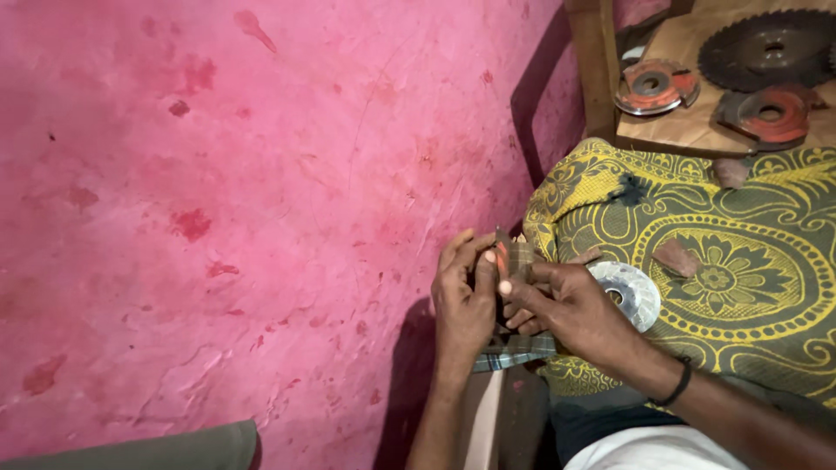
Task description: The person places a circular metal blade onto a shaft, fits a washer and a nut over it, and then tightens the assembly using a small metal tool.
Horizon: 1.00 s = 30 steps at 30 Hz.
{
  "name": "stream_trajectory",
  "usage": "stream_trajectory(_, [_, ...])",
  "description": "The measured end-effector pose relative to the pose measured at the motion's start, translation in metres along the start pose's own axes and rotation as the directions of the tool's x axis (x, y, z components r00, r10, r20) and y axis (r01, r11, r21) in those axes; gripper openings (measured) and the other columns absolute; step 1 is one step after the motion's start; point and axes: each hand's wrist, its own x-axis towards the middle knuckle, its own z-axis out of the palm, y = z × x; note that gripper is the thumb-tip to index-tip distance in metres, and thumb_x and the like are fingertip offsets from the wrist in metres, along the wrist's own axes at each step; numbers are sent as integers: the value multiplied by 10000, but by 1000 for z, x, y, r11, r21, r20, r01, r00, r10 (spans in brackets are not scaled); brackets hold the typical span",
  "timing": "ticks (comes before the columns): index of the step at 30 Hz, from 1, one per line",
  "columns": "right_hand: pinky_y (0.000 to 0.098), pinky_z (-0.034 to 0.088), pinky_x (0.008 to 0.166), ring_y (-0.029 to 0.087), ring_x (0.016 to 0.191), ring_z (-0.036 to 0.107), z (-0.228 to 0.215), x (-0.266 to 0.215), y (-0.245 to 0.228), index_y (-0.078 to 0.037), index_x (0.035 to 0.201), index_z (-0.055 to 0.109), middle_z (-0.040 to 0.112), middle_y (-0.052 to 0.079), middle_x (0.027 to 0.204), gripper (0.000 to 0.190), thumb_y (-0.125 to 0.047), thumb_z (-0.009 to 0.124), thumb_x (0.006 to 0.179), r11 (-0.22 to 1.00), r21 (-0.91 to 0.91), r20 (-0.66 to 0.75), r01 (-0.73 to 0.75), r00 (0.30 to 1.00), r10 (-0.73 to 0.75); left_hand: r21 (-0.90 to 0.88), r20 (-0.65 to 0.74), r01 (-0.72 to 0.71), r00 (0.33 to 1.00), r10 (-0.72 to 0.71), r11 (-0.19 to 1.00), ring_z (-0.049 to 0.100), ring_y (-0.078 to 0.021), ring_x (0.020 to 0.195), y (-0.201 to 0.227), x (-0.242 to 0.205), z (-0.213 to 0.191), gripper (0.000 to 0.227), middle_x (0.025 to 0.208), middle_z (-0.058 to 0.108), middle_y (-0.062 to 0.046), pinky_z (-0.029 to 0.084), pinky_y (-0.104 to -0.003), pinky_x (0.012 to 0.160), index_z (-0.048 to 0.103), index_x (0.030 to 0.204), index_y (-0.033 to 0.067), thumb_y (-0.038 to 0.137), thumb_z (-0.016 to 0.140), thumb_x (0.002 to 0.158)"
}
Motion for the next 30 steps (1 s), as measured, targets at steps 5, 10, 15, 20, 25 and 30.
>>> stream_trajectory(5, [310, 620, 657, 153, 704, 743, -12, 4, -5, -6, 1024, 723, 758, 65, 795, 300, -273, 612, 944, 998, -48, -13, 35, 999, -36, 40, 0, 2, 1000, -2, 999, 655, -319, 1211, 31, -3, -22, 308, 1381, 605, -216, 534, -408, 993, 715, 1216, 36, 166, 576, 974])
stream_trajectory(10, [329, 585, 669, 155, 703, 715, -32, 13, -9, 0, 955, 727, 745, 77, 770, 324, -288, 584, 996, 983, -162, 39, 89, 996, -83, 170, 8, -55, 998, 55, 984, 666, -363, 1216, 45, -11, -46, 312, 1309, 662, -229, 522, -443, 1027, 685, 1237, 12, 165, 551, 1000])
stream_trajectory(15, [323, 573, 713, 132, 751, 693, -36, 20, -8, -46, 966, 717, 721, 39, 796, 301, -311, 574, 981, 985, -170, 18, -28, 999, 32, 220, 36, -48, 998, 41, 974, 645, -400, 1233, 43, -9, -44, 322, 1310, 651, -246, 512, -455, 1038, 678, 1247, 8, 148, 573, 977])
stream_trajectory(20, [310, 550, 698, 119, 734, 674, -39, 23, 1, -45, 927, 714, 717, 29, 787, 305, -309, 577, 991, 990, -135, 74, -34, 996, 45, 310, 70, 5, 997, -27, 951, 661, -417, 1159, 36, -9, -45, 375, 1294, 649, -254, 530, -460, 975, 654, 1263, 7, 148, 640, 916])
stream_trajectory(25, [271, 489, 653, 101, 697, 637, -41, 27, 9, -50, 909, 721, 713, 16, 763, 309, -314, 589, 1000, 987, -157, 71, -34, 996, 46, 395, 105, -43, 994, 1, 918, 682, -413, 1102, 36, -8, -47, 406, 1257, 668, -250, 552, -473, 926, 662, 1255, -2, 157, 690, 882])
stream_trajectory(30, [260, 511, 636, 93, 667, 656, -44, 28, 14, -53, 868, 745, 729, 24, 736, 309, -306, 611, 983, 976, -218, 3, -23, 1000, 24, 545, 130, 194, 942, -311, 816, 755, -274, 980, 33, -2, -52, 420, 1209, 705, -165, 630, -446, 861, 637, 1358, 144, 310, 644, 972])
